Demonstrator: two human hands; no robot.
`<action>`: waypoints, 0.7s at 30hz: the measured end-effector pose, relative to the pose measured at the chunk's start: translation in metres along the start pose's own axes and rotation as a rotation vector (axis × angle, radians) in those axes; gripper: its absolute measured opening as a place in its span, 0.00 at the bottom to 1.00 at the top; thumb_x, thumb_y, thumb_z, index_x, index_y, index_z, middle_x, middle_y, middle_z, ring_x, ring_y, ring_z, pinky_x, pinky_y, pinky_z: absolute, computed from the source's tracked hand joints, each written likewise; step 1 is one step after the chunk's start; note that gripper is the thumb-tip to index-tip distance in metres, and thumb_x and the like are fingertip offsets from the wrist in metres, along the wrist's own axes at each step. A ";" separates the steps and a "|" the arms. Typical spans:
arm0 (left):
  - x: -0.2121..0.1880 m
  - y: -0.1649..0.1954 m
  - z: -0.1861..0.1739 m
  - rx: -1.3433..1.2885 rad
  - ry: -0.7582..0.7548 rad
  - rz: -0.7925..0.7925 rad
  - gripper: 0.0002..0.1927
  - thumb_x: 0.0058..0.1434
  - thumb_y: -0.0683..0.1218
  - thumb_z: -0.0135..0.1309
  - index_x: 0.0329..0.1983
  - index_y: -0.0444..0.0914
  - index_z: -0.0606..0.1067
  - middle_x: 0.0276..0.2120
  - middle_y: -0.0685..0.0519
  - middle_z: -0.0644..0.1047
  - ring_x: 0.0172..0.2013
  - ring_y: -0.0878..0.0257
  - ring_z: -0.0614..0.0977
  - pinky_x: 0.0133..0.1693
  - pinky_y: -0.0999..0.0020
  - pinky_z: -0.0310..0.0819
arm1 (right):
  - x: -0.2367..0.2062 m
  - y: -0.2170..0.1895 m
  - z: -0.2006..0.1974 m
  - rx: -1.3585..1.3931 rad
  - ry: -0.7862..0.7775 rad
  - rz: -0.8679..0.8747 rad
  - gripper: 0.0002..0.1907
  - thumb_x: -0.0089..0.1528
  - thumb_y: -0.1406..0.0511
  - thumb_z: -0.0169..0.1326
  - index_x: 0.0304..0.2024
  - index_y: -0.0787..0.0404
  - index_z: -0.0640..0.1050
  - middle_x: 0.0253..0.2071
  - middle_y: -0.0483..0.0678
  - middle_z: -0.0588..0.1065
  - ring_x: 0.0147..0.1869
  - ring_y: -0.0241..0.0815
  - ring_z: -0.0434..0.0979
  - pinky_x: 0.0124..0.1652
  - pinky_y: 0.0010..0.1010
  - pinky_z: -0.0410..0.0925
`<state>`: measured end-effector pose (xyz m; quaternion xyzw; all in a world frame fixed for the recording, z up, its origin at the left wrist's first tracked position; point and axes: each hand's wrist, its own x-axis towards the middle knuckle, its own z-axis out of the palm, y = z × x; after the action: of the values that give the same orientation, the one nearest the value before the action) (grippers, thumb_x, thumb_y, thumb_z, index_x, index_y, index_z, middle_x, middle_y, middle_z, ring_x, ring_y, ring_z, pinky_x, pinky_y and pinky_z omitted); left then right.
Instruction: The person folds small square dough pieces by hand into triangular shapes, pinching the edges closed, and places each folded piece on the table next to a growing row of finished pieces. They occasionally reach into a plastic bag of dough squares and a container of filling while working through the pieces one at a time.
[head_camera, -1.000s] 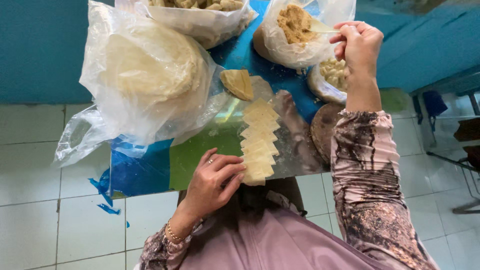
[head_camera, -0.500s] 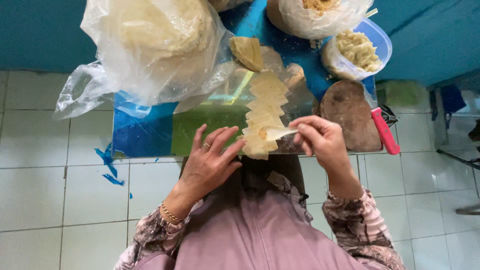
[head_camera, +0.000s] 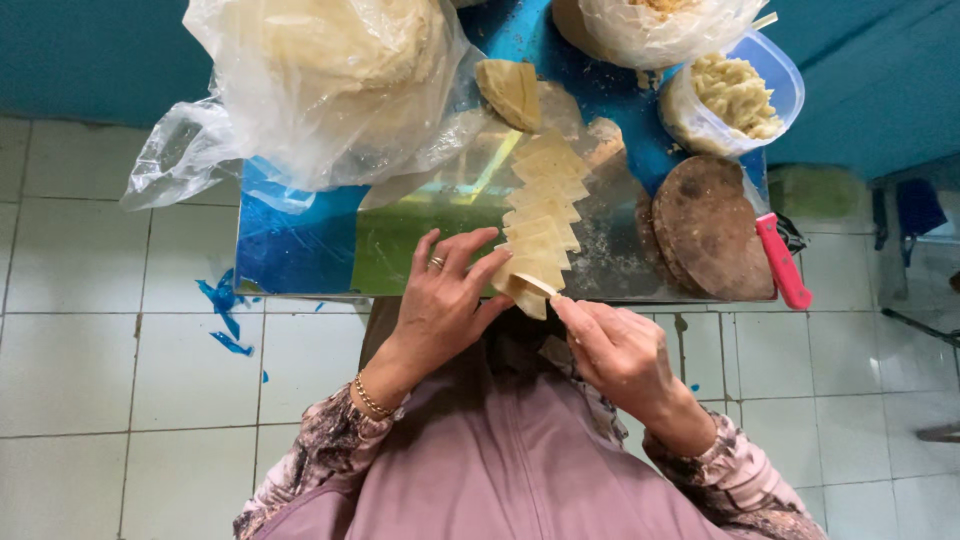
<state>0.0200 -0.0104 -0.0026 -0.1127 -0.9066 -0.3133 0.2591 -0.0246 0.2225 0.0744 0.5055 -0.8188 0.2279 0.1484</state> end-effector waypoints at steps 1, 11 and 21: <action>0.000 0.001 0.000 0.004 -0.004 -0.005 0.30 0.57 0.51 0.66 0.61 0.41 0.71 0.62 0.48 0.71 0.58 0.52 0.75 0.65 0.43 0.58 | 0.000 -0.002 -0.002 -0.035 -0.013 -0.023 0.20 0.58 0.76 0.57 0.53 0.66 0.78 0.39 0.50 0.78 0.34 0.47 0.79 0.35 0.34 0.71; 0.002 0.002 0.000 -0.020 0.000 -0.023 0.29 0.57 0.51 0.67 0.60 0.41 0.71 0.62 0.49 0.71 0.57 0.52 0.76 0.65 0.42 0.58 | -0.003 0.002 -0.009 -0.068 -0.042 -0.126 0.22 0.55 0.77 0.57 0.54 0.68 0.78 0.38 0.50 0.78 0.34 0.43 0.78 0.33 0.32 0.70; 0.001 0.000 0.002 -0.039 0.008 -0.017 0.29 0.54 0.51 0.67 0.58 0.41 0.72 0.61 0.48 0.71 0.57 0.51 0.76 0.64 0.42 0.58 | 0.015 0.019 -0.024 -0.053 0.116 -0.025 0.14 0.63 0.77 0.58 0.51 0.67 0.78 0.41 0.54 0.80 0.38 0.46 0.82 0.35 0.32 0.73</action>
<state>0.0185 -0.0093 -0.0031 -0.1084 -0.9003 -0.3334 0.2578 -0.0484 0.2310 0.0979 0.4975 -0.8082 0.2331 0.2120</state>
